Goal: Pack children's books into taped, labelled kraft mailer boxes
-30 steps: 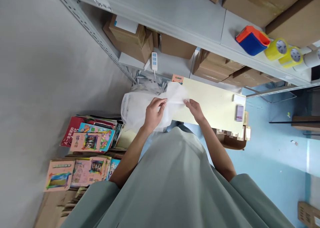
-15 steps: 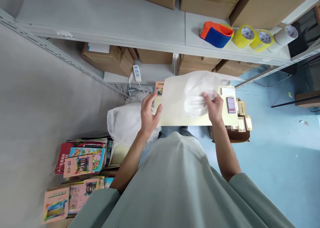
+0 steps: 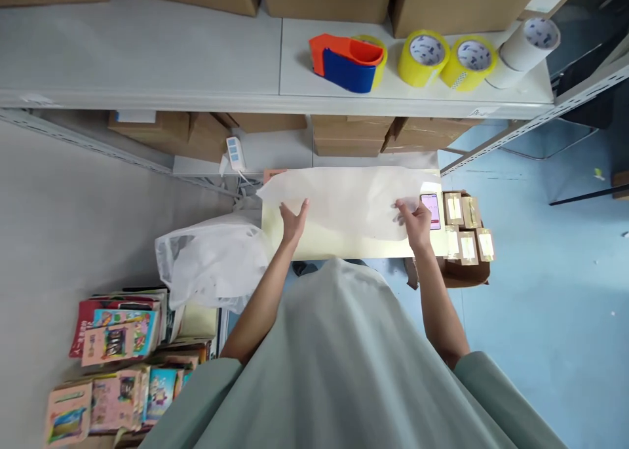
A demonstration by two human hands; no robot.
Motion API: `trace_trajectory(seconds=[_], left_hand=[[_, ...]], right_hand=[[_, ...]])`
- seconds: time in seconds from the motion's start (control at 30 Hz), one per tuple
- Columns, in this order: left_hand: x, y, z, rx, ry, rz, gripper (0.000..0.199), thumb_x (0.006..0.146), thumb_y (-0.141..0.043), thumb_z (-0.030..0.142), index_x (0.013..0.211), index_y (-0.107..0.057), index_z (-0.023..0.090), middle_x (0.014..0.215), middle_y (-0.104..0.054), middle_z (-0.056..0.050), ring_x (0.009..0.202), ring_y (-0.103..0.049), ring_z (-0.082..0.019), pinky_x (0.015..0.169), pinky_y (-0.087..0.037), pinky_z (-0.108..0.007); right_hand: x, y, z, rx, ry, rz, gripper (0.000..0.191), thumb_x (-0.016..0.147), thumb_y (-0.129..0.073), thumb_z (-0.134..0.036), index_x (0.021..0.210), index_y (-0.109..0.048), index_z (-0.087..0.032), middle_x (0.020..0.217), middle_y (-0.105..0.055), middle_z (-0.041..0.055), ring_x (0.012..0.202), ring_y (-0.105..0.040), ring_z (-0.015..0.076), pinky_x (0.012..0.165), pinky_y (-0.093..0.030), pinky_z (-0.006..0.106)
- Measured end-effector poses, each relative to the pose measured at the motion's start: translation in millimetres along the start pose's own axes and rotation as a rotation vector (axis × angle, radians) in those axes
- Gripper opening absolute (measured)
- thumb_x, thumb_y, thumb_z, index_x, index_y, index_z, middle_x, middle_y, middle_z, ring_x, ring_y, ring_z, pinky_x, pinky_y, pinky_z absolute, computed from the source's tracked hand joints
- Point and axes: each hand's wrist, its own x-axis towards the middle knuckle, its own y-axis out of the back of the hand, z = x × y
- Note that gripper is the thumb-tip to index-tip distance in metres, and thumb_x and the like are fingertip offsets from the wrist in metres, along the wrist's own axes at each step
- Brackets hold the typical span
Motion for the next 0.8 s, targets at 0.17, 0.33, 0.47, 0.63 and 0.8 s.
trace_trajectory(seconds=[0.17, 0.33, 0.47, 0.63, 0.8], left_hand=[[-9, -48.5, 27, 0.097, 0.169, 0.148, 0.134, 0.092, -0.082, 0.069, 0.181, -0.009, 0.001, 0.188, 0.004, -0.037, 0.177, 0.007, -0.052, 0.143, -0.012, -0.070], [-23, -81.2, 39, 0.238, -0.027, -0.040, 0.118, 0.100, -0.077, 0.059, 0.183, -0.011, 0.005, 0.189, 0.007, -0.033, 0.178, 0.007, -0.048, 0.142, -0.013, -0.069], [-18, -98.6, 25, 0.317, -0.107, -0.268, 0.115, 0.096, -0.083, 0.057, 0.182, -0.024, 0.009, 0.190, -0.001, -0.031, 0.178, 0.001, -0.050, 0.142, -0.013, -0.067], [-12, -99.4, -16, 0.450, -0.113, -0.383, 0.119, 0.092, -0.085, 0.066, 0.182, -0.030, 0.011, 0.191, -0.002, -0.030, 0.177, 0.002, -0.053, 0.141, -0.013, -0.070], [-16, -92.6, -47, 0.546, -0.088, -0.382, 0.127, 0.091, -0.082, 0.075, 0.184, -0.024, 0.011, 0.192, 0.005, -0.027, 0.178, 0.007, -0.051, 0.142, -0.015, -0.066]], right_hand=[[24, 39, 52, -0.101, -0.099, 0.007, 0.050, 0.087, -0.082, -0.069, 0.093, -0.075, -0.020, 0.092, -0.085, 0.0081, 0.061, -0.070, 0.0152, 0.054, -0.052, 0.026], [41, 51, 106, -0.221, -0.196, -0.024, 0.060, 0.085, -0.076, -0.079, 0.095, -0.073, -0.020, 0.097, -0.086, 0.0111, 0.065, -0.074, 0.0187, 0.055, -0.053, 0.028], [47, 55, 142, -0.330, -0.245, -0.031, 0.065, 0.086, -0.070, -0.085, 0.093, -0.070, -0.021, 0.101, -0.087, 0.0144, 0.068, -0.077, 0.0213, 0.057, -0.054, 0.029], [50, 66, 169, -0.497, -0.241, -0.002, 0.054, 0.096, -0.066, -0.076, 0.090, -0.069, -0.022, 0.100, -0.088, 0.0151, 0.080, -0.082, 0.0255, 0.074, -0.063, 0.035], [54, 78, 181, -0.632, -0.306, -0.018, 0.038, 0.102, -0.068, -0.057, 0.090, -0.070, -0.022, 0.103, -0.087, 0.0140, 0.083, -0.083, 0.0274, 0.080, -0.062, 0.037]])
